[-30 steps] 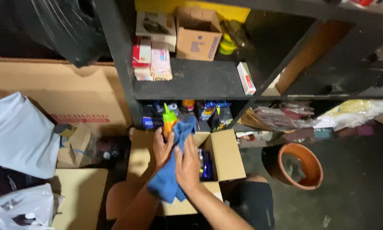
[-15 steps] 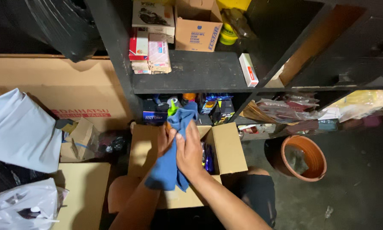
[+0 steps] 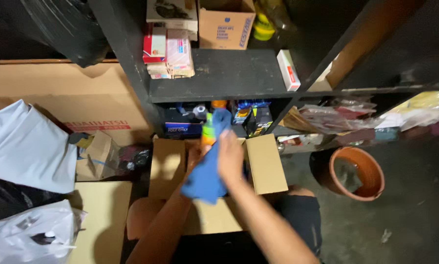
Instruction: The person sits on the floor and wipes various items with a blue cloth. They clean a bottle with a green cap, a small box, and a plastic bag containing small parts. The items are handled one by one and placed back into a cardboard box.
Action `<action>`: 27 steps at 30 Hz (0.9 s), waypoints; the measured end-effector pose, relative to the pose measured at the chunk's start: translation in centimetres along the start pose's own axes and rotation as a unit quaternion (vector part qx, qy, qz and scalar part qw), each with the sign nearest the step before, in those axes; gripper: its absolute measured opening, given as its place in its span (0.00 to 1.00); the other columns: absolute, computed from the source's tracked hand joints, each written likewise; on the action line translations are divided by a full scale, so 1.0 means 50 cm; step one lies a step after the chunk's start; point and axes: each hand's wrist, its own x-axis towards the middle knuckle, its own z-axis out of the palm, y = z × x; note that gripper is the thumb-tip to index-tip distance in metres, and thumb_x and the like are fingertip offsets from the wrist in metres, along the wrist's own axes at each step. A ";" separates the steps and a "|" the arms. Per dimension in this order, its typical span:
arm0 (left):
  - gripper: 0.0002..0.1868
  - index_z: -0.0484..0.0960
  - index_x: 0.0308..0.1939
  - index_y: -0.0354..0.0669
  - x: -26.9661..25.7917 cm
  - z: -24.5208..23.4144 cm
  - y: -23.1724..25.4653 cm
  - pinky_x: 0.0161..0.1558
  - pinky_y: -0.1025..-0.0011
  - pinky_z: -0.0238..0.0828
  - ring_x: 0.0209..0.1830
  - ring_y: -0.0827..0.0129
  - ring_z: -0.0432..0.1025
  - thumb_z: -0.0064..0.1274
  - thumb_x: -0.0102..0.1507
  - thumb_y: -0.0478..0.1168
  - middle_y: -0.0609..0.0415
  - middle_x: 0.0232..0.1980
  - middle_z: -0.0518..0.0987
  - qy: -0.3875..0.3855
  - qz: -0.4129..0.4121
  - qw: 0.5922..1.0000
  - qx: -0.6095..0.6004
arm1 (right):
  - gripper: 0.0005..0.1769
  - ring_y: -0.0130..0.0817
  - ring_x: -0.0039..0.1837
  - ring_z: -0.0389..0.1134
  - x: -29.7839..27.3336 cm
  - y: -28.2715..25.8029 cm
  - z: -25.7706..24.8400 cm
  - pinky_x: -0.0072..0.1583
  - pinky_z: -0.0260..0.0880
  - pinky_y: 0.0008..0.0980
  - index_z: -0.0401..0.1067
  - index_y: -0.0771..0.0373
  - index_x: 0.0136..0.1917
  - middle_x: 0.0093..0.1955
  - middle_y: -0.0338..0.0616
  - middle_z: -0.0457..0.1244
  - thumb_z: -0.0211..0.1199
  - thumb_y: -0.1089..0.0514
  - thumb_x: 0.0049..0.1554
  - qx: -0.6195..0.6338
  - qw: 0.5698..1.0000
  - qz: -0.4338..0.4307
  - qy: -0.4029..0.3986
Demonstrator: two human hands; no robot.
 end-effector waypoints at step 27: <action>0.26 0.73 0.63 0.40 0.003 0.017 -0.057 0.54 0.71 0.73 0.53 0.73 0.74 0.59 0.67 0.50 0.56 0.56 0.79 0.001 0.025 0.976 -0.217 | 0.29 0.57 0.75 0.61 -0.013 0.055 -0.017 0.72 0.61 0.44 0.60 0.69 0.76 0.73 0.63 0.60 0.41 0.49 0.69 -0.010 0.999 -0.015 -0.044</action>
